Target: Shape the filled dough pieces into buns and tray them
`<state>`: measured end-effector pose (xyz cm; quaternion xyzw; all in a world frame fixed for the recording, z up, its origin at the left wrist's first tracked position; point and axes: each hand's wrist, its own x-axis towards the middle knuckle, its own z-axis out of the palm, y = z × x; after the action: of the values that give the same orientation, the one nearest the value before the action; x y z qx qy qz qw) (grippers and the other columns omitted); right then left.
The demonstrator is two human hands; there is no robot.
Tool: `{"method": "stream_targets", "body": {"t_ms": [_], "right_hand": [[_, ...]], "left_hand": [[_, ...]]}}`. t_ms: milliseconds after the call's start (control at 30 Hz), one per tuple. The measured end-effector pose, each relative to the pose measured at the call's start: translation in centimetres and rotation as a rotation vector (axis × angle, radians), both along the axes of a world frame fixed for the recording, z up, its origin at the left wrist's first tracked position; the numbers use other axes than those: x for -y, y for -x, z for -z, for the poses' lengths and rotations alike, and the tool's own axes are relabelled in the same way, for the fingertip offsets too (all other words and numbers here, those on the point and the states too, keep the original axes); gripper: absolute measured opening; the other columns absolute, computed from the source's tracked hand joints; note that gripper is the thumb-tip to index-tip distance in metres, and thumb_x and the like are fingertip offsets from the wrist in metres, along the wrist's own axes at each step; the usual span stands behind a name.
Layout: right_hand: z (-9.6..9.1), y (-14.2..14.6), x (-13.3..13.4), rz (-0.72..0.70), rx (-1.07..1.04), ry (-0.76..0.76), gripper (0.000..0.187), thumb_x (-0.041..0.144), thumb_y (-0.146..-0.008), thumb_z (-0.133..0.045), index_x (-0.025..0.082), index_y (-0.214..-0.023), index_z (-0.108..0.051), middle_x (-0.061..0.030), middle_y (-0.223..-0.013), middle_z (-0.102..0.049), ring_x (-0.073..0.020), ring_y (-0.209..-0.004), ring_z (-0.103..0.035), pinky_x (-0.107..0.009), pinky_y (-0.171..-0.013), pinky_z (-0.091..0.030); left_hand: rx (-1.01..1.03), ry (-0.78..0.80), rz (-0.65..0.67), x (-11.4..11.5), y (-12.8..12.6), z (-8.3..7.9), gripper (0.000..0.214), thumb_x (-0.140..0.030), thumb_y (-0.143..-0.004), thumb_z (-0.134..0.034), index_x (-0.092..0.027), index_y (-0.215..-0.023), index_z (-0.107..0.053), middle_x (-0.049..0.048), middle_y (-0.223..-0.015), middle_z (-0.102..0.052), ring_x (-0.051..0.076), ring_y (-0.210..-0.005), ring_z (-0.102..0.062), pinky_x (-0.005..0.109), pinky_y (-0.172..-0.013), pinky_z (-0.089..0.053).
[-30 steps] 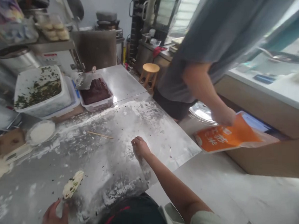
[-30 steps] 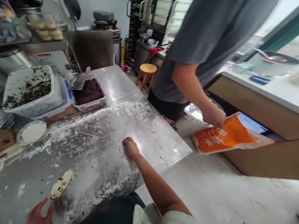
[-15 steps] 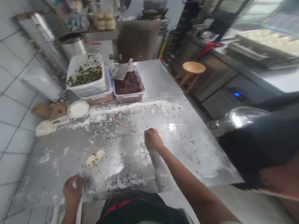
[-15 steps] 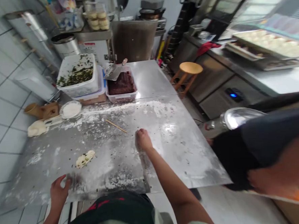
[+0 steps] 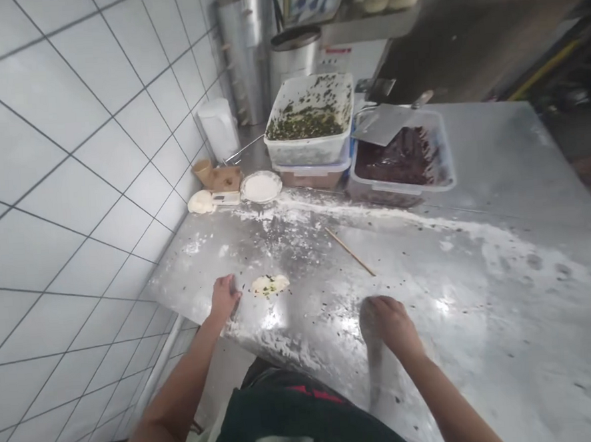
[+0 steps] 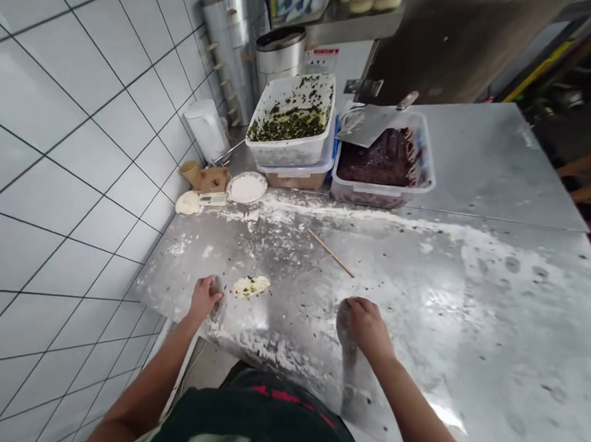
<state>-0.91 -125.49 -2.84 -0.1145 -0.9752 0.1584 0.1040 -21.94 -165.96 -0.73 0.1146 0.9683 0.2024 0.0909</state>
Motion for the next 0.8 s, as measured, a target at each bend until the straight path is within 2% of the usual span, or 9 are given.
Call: {"method": "stream_targets", "body": {"t_ms": [133, 233, 300, 467, 500, 567, 667, 733, 800], "right_hand": [[-0.7, 3.5, 1.7, -0.061, 0.012, 0.024, 0.037, 0.007, -0.075, -0.041, 0.01, -0.107, -0.06, -0.0138, -0.106, -0.057, -0.0236, -0.099, -0.05, -0.034, -0.087, -0.044], [-0.8, 4.5, 2.1, -0.051, 0.014, 0.032, 0.04, 0.004, -0.073, -0.041, 0.01, -0.107, -0.06, -0.0134, -0.106, -0.057, -0.0227, -0.1, -0.049, -0.033, -0.089, -0.043], [-1.0, 3.7, 2.5, -0.039, 0.041, 0.04, 0.042, 0.004, -0.07, -0.043, 0.009, -0.109, -0.059, -0.0134, -0.108, -0.056, -0.0227, -0.1, -0.049, -0.032, -0.089, -0.043], [-2.1, -1.3, 2.7, -0.022, 0.132, 0.124, 0.04, 0.006, -0.074, -0.042, 0.014, -0.108, -0.06, -0.0097, -0.107, -0.057, -0.0204, -0.101, -0.049, -0.031, -0.088, -0.043], [-2.3, -2.4, 2.4, 0.045, 0.132, 0.134, 0.04, 0.006, -0.075, -0.04, 0.015, -0.108, -0.06, -0.0095, -0.106, -0.057, -0.02, -0.102, -0.049, -0.031, -0.088, -0.043], [-2.3, -4.5, 1.5, 0.283, 0.129, 0.128, 0.039, 0.005, -0.074, -0.041, 0.015, -0.108, -0.059, -0.011, -0.105, -0.056, -0.0205, -0.101, -0.049, -0.032, -0.088, -0.042], [-2.0, -6.1, 1.2, 0.627, 0.175, 0.109, 0.038, 0.004, -0.072, -0.044, 0.012, -0.106, -0.06, -0.0137, -0.101, -0.055, -0.0213, -0.095, -0.049, -0.031, -0.084, -0.042], [-1.6, -5.7, 2.3, 0.638, 0.191, 0.117, 0.034, 0.004, -0.072, -0.044, 0.011, -0.101, -0.061, -0.0135, -0.098, -0.054, -0.0208, -0.092, -0.049, -0.03, -0.083, -0.041], [-1.4, -4.3, 4.1, 0.513, 0.169, 0.126, 0.029, 0.005, -0.074, -0.042, 0.012, -0.096, -0.062, -0.0117, -0.095, -0.054, -0.0198, -0.091, -0.048, -0.029, -0.083, -0.04]], "left_hand": [[-0.043, 0.007, 0.429, -3.2, 5.1, -1.1, 0.058, -0.017, -0.074, -0.057, -0.017, -0.13, -0.041, 0.0123, -0.138, -0.035, 0.028, -0.127, -0.029, 0.042, -0.103, -0.03], [-0.067, 0.037, 0.612, -4.2, 7.3, -1.6, 0.045, -0.01, -0.079, -0.045, -0.014, -0.124, -0.047, 0.0124, -0.135, -0.04, 0.025, -0.126, -0.031, 0.041, -0.105, -0.029], [-0.089, 0.06, 0.641, -3.8, 6.7, -1.5, 0.044, -0.006, -0.078, -0.042, -0.015, -0.12, -0.051, 0.0114, -0.131, -0.045, 0.023, -0.123, -0.035, 0.039, -0.103, -0.032], [-0.156, 0.029, 0.62, 0.0, 1.2, 0.6, 0.037, -0.012, -0.08, -0.042, -0.019, -0.113, -0.056, 0.0094, -0.122, -0.051, 0.023, -0.115, -0.044, 0.039, -0.098, -0.04], [-0.161, 0.024, 0.636, 0.7, 0.4, 1.1, 0.035, -0.015, -0.08, -0.043, -0.019, -0.111, -0.058, 0.009, -0.119, -0.053, 0.023, -0.113, -0.046, 0.039, -0.097, -0.041], [-0.17, 0.011, 0.663, 1.8, -0.5, 2.1, 0.032, -0.017, -0.082, -0.041, -0.018, -0.107, -0.061, 0.0083, -0.112, -0.058, 0.023, -0.107, -0.05, 0.038, -0.095, -0.043], [-0.172, 0.01, 0.677, 1.9, -0.5, 2.8, 0.03, -0.022, -0.084, -0.038, -0.018, -0.097, -0.065, 0.0082, -0.104, -0.062, 0.022, -0.1, -0.055, 0.036, -0.092, -0.044], [-0.169, 0.022, 0.651, 1.5, -0.3, 2.8, 0.03, -0.025, -0.085, -0.038, -0.018, -0.093, -0.066, 0.0085, -0.102, -0.063, 0.022, -0.097, -0.057, 0.036, -0.09, -0.045], [-0.155, 0.022, 0.609, 1.0, -0.4, 2.5, 0.029, -0.027, -0.085, -0.038, -0.018, -0.091, -0.065, 0.0081, -0.101, -0.064, 0.022, -0.095, -0.058, 0.034, -0.087, -0.045]]}}
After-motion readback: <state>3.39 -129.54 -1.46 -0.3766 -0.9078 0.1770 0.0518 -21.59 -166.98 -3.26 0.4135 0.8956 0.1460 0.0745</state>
